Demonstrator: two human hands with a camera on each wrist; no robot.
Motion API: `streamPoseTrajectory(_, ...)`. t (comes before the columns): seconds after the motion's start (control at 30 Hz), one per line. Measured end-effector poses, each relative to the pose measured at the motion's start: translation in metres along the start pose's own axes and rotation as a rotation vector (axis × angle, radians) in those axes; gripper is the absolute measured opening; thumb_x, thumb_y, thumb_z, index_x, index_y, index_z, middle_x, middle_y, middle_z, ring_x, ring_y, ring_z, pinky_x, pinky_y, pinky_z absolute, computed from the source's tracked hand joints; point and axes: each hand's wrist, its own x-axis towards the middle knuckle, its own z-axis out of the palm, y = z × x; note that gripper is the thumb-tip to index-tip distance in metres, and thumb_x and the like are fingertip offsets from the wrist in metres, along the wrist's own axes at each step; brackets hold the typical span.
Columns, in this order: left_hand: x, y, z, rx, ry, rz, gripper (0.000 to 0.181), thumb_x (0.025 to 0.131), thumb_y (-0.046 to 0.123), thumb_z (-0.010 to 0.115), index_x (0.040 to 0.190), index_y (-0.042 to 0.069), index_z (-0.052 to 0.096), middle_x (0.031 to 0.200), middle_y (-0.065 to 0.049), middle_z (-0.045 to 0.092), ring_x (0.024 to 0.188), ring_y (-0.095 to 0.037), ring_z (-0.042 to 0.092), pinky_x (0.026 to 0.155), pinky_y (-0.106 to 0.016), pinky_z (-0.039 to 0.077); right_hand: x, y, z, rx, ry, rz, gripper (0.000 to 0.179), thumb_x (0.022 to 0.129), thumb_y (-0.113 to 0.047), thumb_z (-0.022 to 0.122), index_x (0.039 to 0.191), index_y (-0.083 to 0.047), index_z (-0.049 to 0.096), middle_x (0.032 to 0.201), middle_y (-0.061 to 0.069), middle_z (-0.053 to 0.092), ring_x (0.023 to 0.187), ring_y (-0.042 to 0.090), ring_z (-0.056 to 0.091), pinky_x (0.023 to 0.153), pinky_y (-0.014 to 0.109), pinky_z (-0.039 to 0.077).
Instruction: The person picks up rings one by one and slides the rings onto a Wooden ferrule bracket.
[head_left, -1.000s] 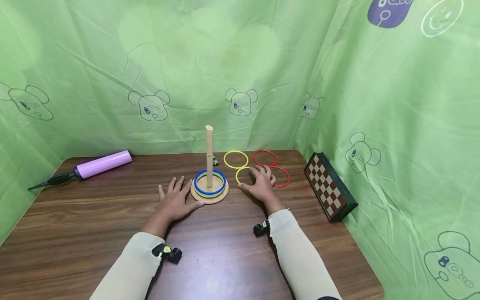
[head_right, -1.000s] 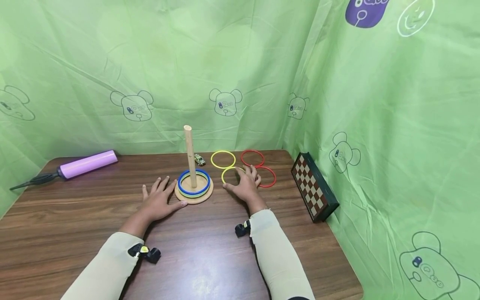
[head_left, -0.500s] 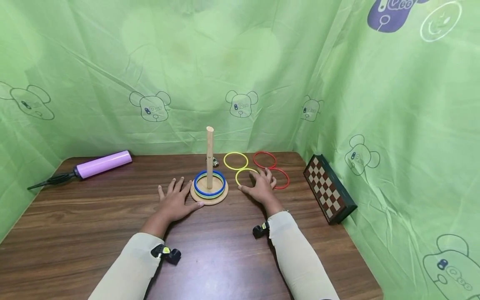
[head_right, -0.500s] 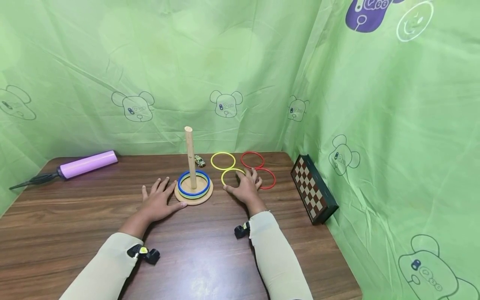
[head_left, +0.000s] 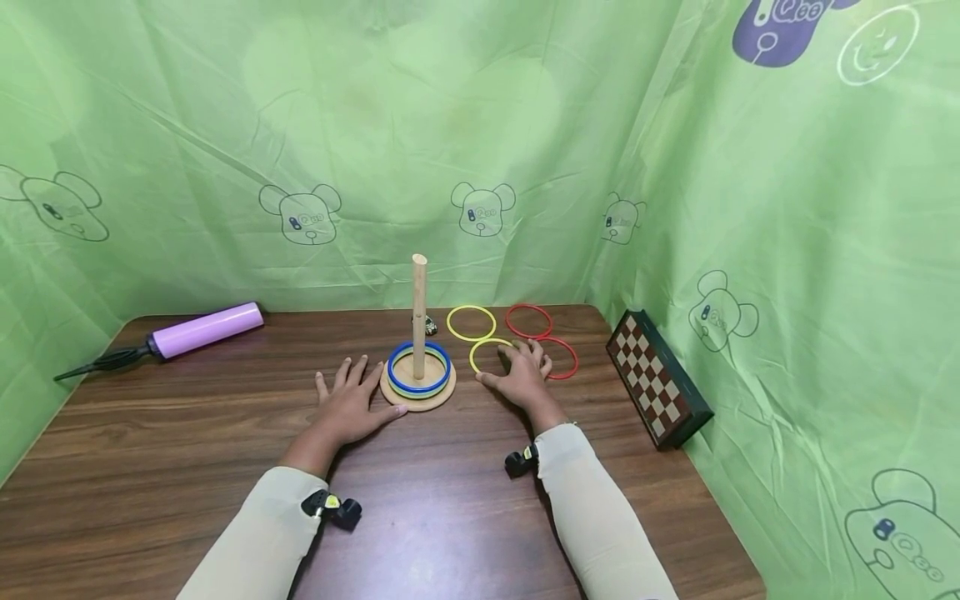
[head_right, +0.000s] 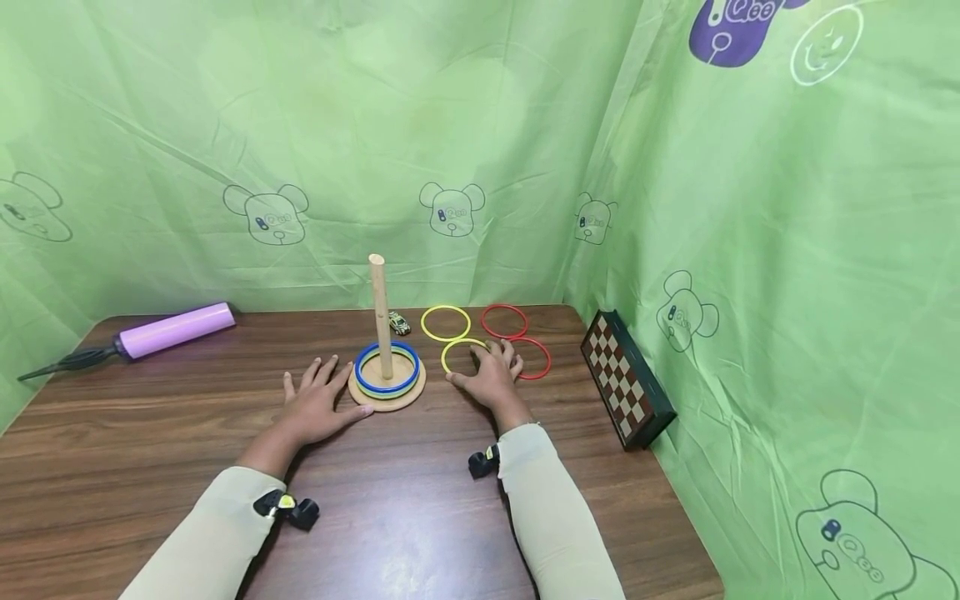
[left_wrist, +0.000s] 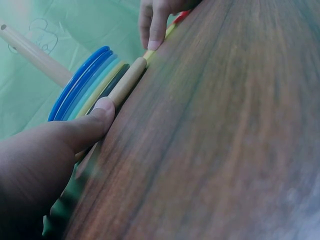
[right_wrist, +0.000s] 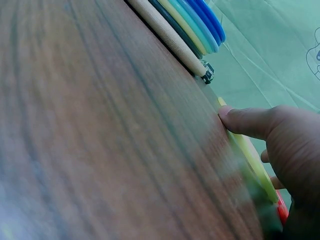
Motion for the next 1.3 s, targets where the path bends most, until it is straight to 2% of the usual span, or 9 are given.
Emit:
streamPoseTrajectory(0.27, -0.001, -0.001, 0.002, -0.014, 0.018, 0.007, 0.111, 0.091, 0.083, 0.064, 0.171, 0.012, 0.037, 0.180, -0.027, 0.022, 0.167, -0.057, 0.010, 0.123, -0.088, -0.007, -0.001, 0.000, 0.000, 0.001, 0.018, -0.042, 0.081, 0.083, -0.055, 0.092, 0.148, -0.013, 0.068, 0.166, 0.018, 0.049, 0.160, 0.044, 0.024, 0.126, 0.073, 0.010)
streamPoseTrajectory(0.6, -0.001, -0.001, 0.002, 0.006, 0.008, 0.002, 0.112, 0.091, 0.088, 0.059, 0.172, 0.014, 0.035, 0.181, -0.026, 0.021, 0.168, -0.056, 0.009, 0.124, -0.088, -0.006, 0.001, 0.003, 0.004, 0.084, 0.039, -0.132, 0.085, 0.083, -0.051, 0.094, 0.153, -0.014, 0.064, 0.167, 0.017, 0.046, 0.160, 0.041, 0.024, 0.123, 0.071, 0.012)
streamPoseTrajectory(0.97, -0.001, 0.000, 0.001, 0.004, 0.009, 0.006, 0.111, 0.092, 0.086, 0.060, 0.172, 0.014, 0.036, 0.180, -0.026, 0.022, 0.167, -0.056, 0.010, 0.124, -0.088, -0.005, 0.000, -0.002, 0.000, 0.180, 0.123, -0.210, 0.091, 0.081, -0.045, 0.097, 0.157, -0.011, 0.058, 0.168, 0.017, 0.040, 0.158, 0.041, 0.029, 0.123, 0.072, 0.015)
streamPoseTrajectory(1.3, -0.001, 0.000, 0.001, -0.005, 0.015, 0.005, 0.109, 0.092, 0.084, 0.063, 0.172, 0.014, 0.037, 0.180, -0.026, 0.023, 0.168, -0.055, 0.010, 0.124, -0.088, -0.006, 0.000, -0.021, -0.006, 0.250, 0.271, -0.307, 0.090, 0.078, -0.042, 0.100, 0.154, -0.013, 0.061, 0.165, 0.021, 0.046, 0.154, 0.038, 0.038, 0.115, 0.068, 0.023)
